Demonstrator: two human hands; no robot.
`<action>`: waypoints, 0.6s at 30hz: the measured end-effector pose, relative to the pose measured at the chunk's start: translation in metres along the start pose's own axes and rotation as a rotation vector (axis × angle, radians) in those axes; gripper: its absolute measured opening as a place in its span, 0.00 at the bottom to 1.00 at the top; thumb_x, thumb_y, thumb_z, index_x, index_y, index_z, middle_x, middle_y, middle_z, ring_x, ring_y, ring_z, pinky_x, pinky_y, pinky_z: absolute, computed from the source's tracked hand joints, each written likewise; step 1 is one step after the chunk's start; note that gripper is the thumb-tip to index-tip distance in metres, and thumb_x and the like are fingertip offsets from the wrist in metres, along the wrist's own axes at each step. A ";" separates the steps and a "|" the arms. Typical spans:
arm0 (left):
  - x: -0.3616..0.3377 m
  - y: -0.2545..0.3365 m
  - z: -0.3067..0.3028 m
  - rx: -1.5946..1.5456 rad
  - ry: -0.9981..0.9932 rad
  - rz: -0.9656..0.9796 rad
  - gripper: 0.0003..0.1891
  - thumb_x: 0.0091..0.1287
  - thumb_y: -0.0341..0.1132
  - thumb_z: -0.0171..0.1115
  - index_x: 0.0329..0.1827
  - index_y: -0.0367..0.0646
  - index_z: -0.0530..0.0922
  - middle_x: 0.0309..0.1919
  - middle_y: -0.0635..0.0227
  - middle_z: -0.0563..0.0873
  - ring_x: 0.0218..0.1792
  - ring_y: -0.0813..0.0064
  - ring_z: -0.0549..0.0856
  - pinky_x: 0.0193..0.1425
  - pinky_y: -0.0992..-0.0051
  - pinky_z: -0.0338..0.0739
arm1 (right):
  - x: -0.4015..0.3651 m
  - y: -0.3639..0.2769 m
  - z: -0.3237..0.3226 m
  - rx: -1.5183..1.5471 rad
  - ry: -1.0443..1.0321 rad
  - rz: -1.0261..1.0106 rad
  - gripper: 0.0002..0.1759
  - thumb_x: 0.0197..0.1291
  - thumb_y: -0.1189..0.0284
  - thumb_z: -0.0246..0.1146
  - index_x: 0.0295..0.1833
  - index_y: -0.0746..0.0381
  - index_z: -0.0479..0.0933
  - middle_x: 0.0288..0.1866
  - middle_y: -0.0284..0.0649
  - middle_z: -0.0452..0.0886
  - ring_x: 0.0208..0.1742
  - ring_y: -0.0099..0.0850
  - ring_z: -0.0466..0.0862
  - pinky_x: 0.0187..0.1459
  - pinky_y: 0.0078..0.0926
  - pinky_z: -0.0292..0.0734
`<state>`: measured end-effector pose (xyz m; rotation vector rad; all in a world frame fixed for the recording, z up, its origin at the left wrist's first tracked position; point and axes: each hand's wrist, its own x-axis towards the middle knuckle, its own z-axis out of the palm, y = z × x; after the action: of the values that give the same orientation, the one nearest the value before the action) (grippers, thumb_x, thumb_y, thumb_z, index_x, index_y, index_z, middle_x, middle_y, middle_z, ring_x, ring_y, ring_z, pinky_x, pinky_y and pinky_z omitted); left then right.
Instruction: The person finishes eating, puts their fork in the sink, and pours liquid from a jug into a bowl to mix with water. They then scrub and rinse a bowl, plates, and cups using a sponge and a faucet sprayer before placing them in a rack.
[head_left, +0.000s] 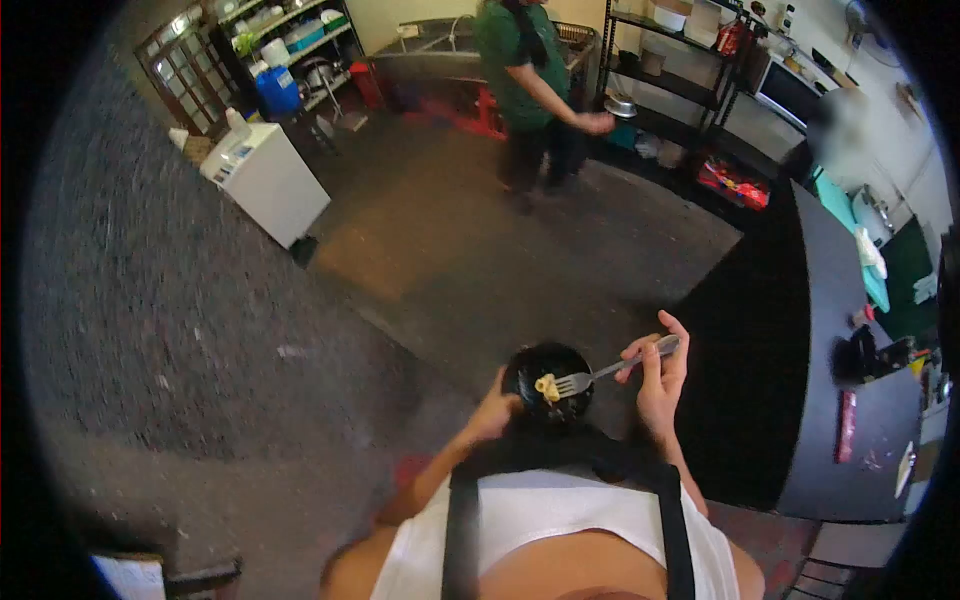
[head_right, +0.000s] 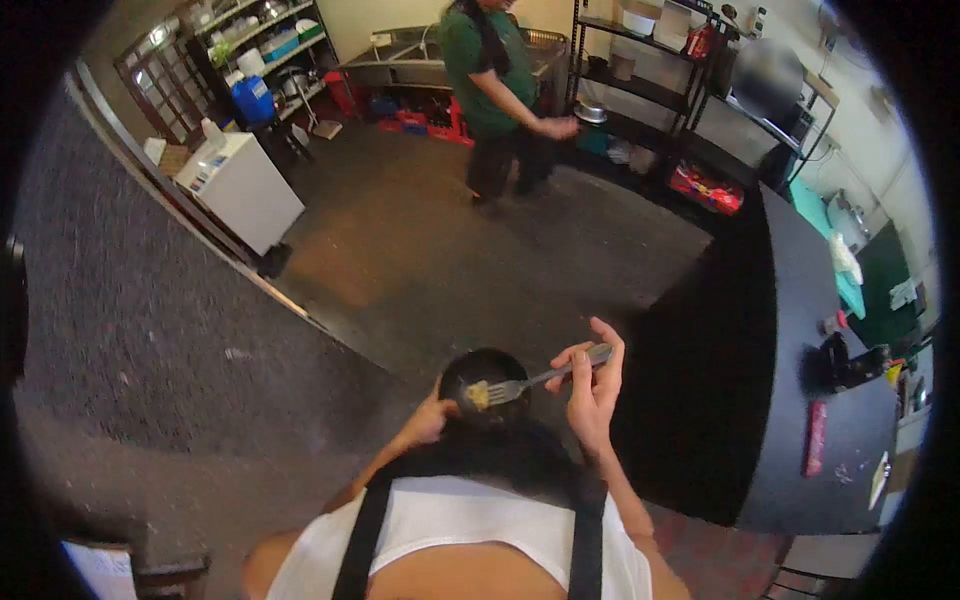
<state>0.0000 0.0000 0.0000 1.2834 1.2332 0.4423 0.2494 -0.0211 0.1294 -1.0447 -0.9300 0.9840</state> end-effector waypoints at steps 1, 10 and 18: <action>-0.012 0.008 0.002 0.044 0.010 0.103 0.41 0.48 0.26 0.56 0.71 0.47 0.55 0.56 0.55 0.74 0.51 0.66 0.76 0.57 0.74 0.70 | -0.006 0.003 0.007 -0.052 -0.009 -0.038 0.22 0.68 0.76 0.49 0.66 0.59 0.57 0.35 0.40 0.77 0.30 0.22 0.77 0.34 0.19 0.76; 0.191 -0.002 -0.137 -0.620 0.339 -0.046 0.41 0.46 0.25 0.54 0.70 0.41 0.53 0.49 0.60 0.76 0.45 0.69 0.77 0.48 0.76 0.73 | 0.231 0.127 0.126 -0.177 -0.443 -0.056 0.12 0.70 0.75 0.45 0.57 0.61 0.65 0.38 0.39 0.76 0.34 0.24 0.77 0.35 0.23 0.77; 0.362 -0.004 -0.266 -0.946 0.516 0.107 0.37 0.45 0.23 0.53 0.65 0.45 0.57 0.46 0.60 0.74 0.43 0.66 0.78 0.46 0.66 0.79 | 0.449 0.275 0.199 0.186 -0.517 0.129 0.11 0.71 0.70 0.45 0.53 0.62 0.66 0.42 0.42 0.78 0.32 0.28 0.81 0.38 0.24 0.78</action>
<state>-0.1017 0.4230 -0.1121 0.4176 1.1270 1.3095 0.1381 0.5080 -0.0252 -0.7077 -1.1700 1.4593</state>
